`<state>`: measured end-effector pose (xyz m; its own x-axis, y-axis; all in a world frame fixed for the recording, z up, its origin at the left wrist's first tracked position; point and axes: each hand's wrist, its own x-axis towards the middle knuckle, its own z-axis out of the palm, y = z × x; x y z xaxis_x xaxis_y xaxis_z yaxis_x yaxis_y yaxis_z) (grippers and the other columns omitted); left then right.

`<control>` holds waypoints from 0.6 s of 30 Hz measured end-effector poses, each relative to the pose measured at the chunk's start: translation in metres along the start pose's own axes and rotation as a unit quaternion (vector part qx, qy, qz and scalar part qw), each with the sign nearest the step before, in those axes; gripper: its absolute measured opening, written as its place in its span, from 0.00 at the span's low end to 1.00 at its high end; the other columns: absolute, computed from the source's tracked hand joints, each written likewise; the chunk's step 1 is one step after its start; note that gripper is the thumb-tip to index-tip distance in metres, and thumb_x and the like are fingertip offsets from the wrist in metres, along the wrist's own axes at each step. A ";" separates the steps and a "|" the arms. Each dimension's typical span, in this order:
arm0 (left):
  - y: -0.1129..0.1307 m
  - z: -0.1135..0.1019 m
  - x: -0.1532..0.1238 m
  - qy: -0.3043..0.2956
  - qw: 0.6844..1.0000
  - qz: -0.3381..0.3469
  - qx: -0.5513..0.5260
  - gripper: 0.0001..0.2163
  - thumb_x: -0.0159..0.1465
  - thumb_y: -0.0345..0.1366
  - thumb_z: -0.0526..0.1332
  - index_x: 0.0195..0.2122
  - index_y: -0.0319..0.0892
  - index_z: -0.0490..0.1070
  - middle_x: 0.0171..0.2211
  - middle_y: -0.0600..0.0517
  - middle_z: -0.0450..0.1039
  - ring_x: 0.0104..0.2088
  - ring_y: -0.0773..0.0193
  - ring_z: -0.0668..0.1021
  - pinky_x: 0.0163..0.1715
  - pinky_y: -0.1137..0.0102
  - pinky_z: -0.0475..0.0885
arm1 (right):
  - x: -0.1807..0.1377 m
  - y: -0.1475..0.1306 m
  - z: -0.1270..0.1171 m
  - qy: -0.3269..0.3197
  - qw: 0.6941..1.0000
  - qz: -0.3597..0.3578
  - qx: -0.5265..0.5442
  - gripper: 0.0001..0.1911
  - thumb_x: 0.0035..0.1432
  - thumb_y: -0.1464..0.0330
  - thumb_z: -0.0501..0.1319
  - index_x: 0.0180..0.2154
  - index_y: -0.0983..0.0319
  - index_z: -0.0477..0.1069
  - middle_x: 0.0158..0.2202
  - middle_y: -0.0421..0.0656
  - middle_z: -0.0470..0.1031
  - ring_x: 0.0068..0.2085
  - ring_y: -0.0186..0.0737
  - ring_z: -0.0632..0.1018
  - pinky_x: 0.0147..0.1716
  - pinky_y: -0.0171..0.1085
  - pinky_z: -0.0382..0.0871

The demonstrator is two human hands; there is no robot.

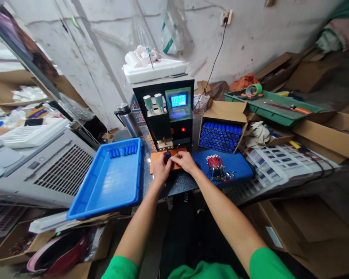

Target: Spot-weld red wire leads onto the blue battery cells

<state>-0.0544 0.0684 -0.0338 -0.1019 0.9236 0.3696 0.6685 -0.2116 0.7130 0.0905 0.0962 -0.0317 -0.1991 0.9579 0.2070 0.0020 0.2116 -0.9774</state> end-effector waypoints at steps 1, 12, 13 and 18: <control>0.000 0.000 0.000 0.000 1.000 0.000 -0.008 0.10 0.64 0.42 0.60 0.42 0.42 0.73 0.30 0.51 0.76 0.30 0.62 0.77 0.33 0.69 0.69 | 0.000 0.000 -0.001 -0.001 1.000 0.003 0.004 0.18 0.48 0.54 0.65 0.22 0.61 0.69 0.18 0.36 0.66 0.22 0.32 0.65 0.23 0.33 0.57; -0.009 -0.019 -0.014 0.023 0.989 -0.001 -0.146 0.13 0.64 0.42 0.59 0.45 0.40 0.74 0.42 0.45 0.79 0.43 0.59 0.80 0.47 0.62 0.75 | 0.001 -0.004 -0.003 0.016 0.998 0.027 0.049 0.23 0.46 0.49 0.66 0.20 0.61 0.67 0.15 0.35 0.63 0.20 0.32 0.64 0.21 0.32 0.54; -0.009 -0.021 -0.018 0.020 0.991 0.004 -0.133 0.12 0.64 0.41 0.59 0.43 0.40 0.74 0.41 0.45 0.79 0.42 0.59 0.80 0.46 0.62 0.75 | 0.001 -0.004 -0.003 0.017 0.998 0.029 0.050 0.23 0.46 0.49 0.66 0.20 0.61 0.67 0.15 0.35 0.63 0.20 0.32 0.64 0.21 0.33 0.54; -0.005 -0.021 -0.035 -0.009 0.995 0.062 -0.072 0.07 0.62 0.38 0.61 0.37 0.42 0.76 0.41 0.46 0.78 0.41 0.60 0.80 0.44 0.64 0.76 | 0.001 -0.003 -0.002 0.028 0.997 0.029 0.060 0.23 0.46 0.49 0.66 0.20 0.60 0.66 0.15 0.35 0.63 0.22 0.33 0.66 0.22 0.33 0.56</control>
<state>-0.0699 0.0299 -0.0376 -0.0113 0.8924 0.4511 0.5628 -0.3672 0.7405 0.0924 0.0967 -0.0281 -0.1471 0.9780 0.1479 -0.1058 0.1331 -0.9854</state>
